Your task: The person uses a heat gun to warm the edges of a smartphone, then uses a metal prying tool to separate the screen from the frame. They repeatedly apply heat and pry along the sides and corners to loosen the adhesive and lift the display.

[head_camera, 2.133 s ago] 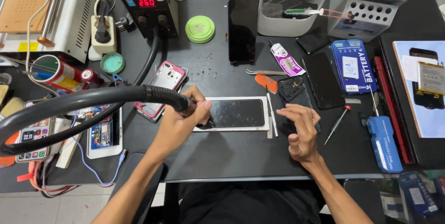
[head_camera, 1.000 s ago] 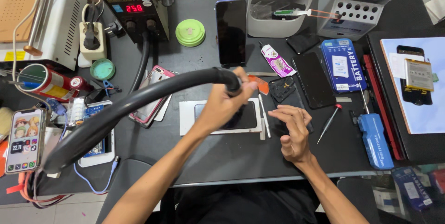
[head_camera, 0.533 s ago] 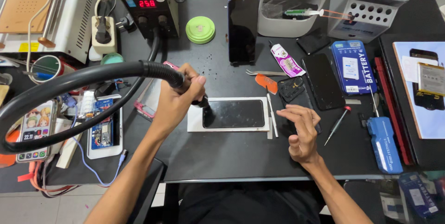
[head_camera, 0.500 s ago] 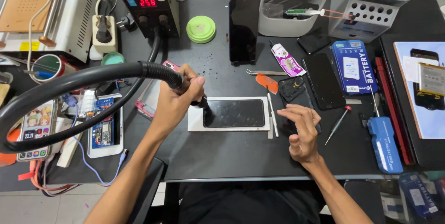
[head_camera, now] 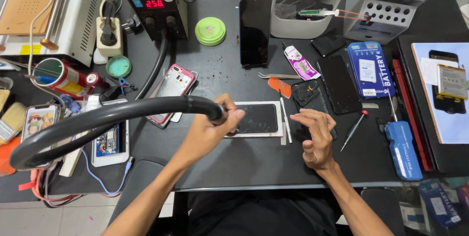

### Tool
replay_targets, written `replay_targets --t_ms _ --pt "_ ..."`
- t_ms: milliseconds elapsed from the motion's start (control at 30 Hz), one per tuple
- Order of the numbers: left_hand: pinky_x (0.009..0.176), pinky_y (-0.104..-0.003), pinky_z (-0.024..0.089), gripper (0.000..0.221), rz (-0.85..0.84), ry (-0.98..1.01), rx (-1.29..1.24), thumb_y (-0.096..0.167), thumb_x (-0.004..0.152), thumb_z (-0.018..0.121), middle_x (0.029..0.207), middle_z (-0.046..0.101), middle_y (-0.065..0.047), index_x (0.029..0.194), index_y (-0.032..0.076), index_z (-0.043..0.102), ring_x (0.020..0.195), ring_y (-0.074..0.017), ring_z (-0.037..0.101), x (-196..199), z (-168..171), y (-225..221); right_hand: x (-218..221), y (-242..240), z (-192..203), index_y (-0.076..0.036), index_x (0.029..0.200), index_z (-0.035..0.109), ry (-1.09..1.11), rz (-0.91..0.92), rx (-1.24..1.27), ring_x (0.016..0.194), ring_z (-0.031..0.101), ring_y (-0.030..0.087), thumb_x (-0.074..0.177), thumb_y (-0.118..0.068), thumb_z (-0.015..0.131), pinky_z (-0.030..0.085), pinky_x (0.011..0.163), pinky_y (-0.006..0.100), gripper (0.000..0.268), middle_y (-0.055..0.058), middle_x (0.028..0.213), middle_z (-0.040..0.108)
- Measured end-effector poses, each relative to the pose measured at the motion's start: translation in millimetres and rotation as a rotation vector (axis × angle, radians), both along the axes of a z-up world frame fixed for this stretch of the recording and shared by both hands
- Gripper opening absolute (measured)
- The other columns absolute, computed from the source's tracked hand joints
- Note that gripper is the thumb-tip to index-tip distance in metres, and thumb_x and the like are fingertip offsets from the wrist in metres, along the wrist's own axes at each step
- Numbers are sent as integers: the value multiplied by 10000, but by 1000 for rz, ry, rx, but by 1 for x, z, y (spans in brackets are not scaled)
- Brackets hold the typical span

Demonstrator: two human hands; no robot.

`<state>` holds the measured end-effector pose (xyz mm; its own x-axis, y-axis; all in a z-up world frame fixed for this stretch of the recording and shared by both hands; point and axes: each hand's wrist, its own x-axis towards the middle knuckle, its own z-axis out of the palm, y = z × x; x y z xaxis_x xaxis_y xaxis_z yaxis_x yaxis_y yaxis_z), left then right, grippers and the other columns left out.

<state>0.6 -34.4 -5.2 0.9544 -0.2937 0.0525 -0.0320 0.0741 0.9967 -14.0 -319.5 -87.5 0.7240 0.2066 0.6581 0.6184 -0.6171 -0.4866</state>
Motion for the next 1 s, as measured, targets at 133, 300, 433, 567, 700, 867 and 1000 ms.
replay_targets --t_ms 133,300,433,567,700,867,1000 --pt "538 -214 324 245 -62 -27 -5 195 1013 668 613 430 83 852 84 520 587 -3 401 5 2 -25 0 0 2 -33 1159 698 22 13 -1 1196 636 295 1086 -646 184 319 1073 434 803 115 1137 686" --pt "557 -235 282 266 -119 -121 1 186 1009 685 675 371 94 835 81 514 643 -12 343 15 7 -54 1 0 3 -34 1232 662 61 11 -49 1263 590 285 1081 -533 336 293 1112 448 615 123 1225 645" --pt "565 -237 283 257 -152 -118 -52 182 1007 681 696 377 86 839 81 516 658 -18 342 23 9 -72 3 9 -2 -34 1216 658 119 -124 -182 1278 586 265 1016 -247 550 273 1147 479 311 126 1264 641" --pt "630 -235 332 246 -146 -138 -87 184 1020 667 795 396 80 879 86 491 732 -22 363 30 7 -83 3 16 -1 -47 1206 665 112 -219 -269 1269 587 244 970 -139 614 267 1143 500 259 98 1262 632" --pt "637 -244 346 243 -128 -251 -95 180 1024 679 783 412 64 886 70 512 745 -30 394 44 2 -91 1 20 2 -78 1206 673 145 -236 -261 1271 586 237 963 -139 627 255 1143 518 256 78 1261 637" --pt "612 -237 339 215 -147 -122 -93 195 1028 652 728 406 82 901 75 526 704 -10 384 53 1 -89 0 19 2 -99 1212 685 149 -244 -222 1283 582 243 952 -141 647 247 1146 508 266 73 1225 647" --pt "570 -238 270 233 -88 -204 -59 184 1013 670 694 380 85 872 72 522 656 -10 337 65 1 -83 1 16 -1 -99 1215 689 153 -240 -176 1286 587 240 960 -123 646 242 1154 495 260 67 1225 658"
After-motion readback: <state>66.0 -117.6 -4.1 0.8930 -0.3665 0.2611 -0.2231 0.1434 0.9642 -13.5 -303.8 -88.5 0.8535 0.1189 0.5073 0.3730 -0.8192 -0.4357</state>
